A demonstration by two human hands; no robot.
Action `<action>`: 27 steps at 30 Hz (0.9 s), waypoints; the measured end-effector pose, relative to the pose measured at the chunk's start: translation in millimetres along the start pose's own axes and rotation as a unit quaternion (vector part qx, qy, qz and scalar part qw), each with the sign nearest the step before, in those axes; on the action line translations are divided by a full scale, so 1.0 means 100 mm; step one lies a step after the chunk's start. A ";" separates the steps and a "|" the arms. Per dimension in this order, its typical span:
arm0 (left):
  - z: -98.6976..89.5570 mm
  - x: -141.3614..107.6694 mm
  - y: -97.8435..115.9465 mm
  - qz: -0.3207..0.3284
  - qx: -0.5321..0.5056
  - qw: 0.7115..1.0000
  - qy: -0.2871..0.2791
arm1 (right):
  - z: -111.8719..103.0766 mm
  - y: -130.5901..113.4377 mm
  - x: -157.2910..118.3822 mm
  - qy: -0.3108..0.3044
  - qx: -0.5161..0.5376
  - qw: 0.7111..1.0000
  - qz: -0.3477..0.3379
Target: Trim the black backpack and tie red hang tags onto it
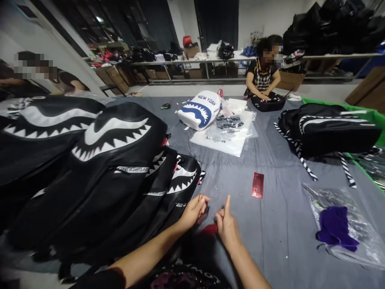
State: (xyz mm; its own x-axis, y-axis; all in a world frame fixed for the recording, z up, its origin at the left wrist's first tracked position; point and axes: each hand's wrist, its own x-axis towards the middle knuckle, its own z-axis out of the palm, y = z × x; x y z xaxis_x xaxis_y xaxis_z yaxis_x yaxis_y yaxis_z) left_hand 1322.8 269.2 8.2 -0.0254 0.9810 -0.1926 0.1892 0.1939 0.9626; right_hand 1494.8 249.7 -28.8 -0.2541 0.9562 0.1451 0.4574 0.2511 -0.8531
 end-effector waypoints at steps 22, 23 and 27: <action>-2.93 -2.25 -0.15 0.003 -0.175 0.965 0.196 | 1.63 -1.10 -0.27 -0.027 0.190 0.922 0.335; -3.23 -2.35 -0.21 -0.001 -0.141 0.961 0.237 | 1.78 -1.06 -0.28 -0.055 0.197 0.908 0.366; -4.18 -2.46 -0.68 -0.038 0.084 0.932 0.352 | 2.36 -1.03 -0.46 -0.111 0.245 0.844 0.464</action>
State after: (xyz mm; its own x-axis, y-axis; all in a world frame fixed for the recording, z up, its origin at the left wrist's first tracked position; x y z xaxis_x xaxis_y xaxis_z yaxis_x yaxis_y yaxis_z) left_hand 905.8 19.6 69.9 -0.6705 0.7414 -0.0293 0.3099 0.3157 0.8968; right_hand 1258.1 144.6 -66.2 -0.1586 0.6411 -0.7509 0.1536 -0.7352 -0.6602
